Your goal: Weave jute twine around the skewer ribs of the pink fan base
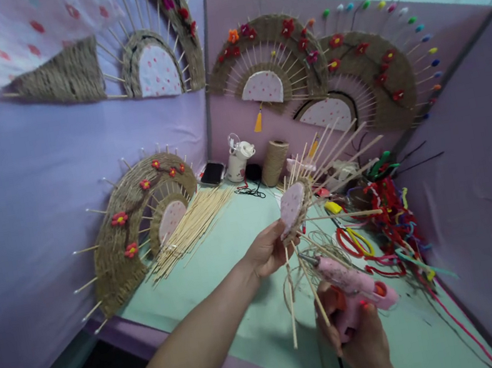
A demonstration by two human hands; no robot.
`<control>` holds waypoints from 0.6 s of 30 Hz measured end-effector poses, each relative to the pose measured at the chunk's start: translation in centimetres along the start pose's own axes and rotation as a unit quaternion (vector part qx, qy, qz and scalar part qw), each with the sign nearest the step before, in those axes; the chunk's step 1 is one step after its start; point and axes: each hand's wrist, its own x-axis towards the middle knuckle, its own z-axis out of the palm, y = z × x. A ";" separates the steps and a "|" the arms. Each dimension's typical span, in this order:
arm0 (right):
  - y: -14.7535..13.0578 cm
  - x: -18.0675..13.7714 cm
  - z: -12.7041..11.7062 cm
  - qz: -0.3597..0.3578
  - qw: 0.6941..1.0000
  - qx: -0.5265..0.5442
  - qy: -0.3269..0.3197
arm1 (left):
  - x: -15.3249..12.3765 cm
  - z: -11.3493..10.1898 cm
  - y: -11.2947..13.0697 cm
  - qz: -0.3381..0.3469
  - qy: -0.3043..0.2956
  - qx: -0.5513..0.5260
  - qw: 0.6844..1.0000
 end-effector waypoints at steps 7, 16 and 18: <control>-0.1 0.0 0.3 0.051 0.997 0.062 -0.010 | 0.7 -1.0 -0.3 0.038 -0.018 -0.006 0.999; -0.3 0.0 0.5 0.058 0.996 0.063 0.013 | 0.4 -0.6 -0.1 0.052 0.001 0.016 0.998; -0.3 0.0 0.5 0.050 0.996 0.072 0.009 | 0.5 -0.7 -0.1 0.057 -0.009 0.011 0.998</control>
